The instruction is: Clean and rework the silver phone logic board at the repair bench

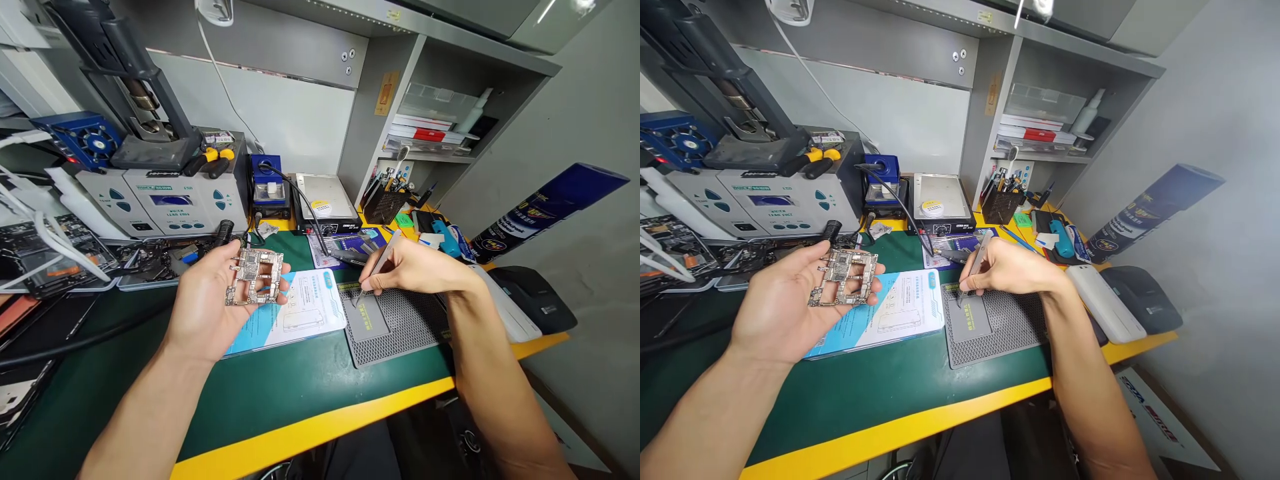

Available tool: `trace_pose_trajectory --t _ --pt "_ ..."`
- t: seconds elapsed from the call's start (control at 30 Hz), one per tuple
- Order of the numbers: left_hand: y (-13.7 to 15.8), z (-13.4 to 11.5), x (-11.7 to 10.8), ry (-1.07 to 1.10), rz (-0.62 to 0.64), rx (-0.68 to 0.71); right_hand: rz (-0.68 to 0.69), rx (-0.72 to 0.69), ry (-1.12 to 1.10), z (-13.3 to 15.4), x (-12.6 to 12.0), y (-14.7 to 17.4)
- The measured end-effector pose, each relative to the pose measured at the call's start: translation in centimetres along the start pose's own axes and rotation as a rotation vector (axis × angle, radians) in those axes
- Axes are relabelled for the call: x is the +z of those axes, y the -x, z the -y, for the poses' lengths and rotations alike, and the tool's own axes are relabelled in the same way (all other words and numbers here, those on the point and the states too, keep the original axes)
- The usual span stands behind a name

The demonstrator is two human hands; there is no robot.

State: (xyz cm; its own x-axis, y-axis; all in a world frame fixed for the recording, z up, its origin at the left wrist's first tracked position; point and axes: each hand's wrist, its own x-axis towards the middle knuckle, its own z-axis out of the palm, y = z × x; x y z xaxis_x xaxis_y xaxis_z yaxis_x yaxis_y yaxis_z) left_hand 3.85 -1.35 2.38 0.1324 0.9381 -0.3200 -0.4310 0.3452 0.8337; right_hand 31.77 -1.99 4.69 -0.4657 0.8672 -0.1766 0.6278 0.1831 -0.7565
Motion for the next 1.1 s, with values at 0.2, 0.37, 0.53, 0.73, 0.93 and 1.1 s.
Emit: trace_pose_trajectory --t 0.2,0.37,0.53,0.73,0.93,1.1 --pt "0.0 0.3 0.4 -0.008 0.025 -0.026 0.002 0.003 -0.033 0.0 0.0 0.1" --pt "0.3 0.5 0.6 -0.010 0.037 -0.045 0.006 0.011 -0.012 0.1 0.0 0.1" --pt "0.3 0.5 0.3 0.050 0.103 -0.077 -0.248 -0.046 -0.214 0.4 0.0 0.3" --pt "0.0 0.6 0.0 0.084 0.218 -0.146 -0.548 -0.188 -0.757 1.5 1.2 -0.5" --pt "0.2 0.4 -0.5 0.094 0.264 -0.199 -0.404 -0.116 -1.014 2.0 4.0 -2.0" --pt "-0.1 -0.3 -1.5 0.093 0.275 -0.197 -0.404 -0.096 -1.173 2.0 4.4 -2.3"
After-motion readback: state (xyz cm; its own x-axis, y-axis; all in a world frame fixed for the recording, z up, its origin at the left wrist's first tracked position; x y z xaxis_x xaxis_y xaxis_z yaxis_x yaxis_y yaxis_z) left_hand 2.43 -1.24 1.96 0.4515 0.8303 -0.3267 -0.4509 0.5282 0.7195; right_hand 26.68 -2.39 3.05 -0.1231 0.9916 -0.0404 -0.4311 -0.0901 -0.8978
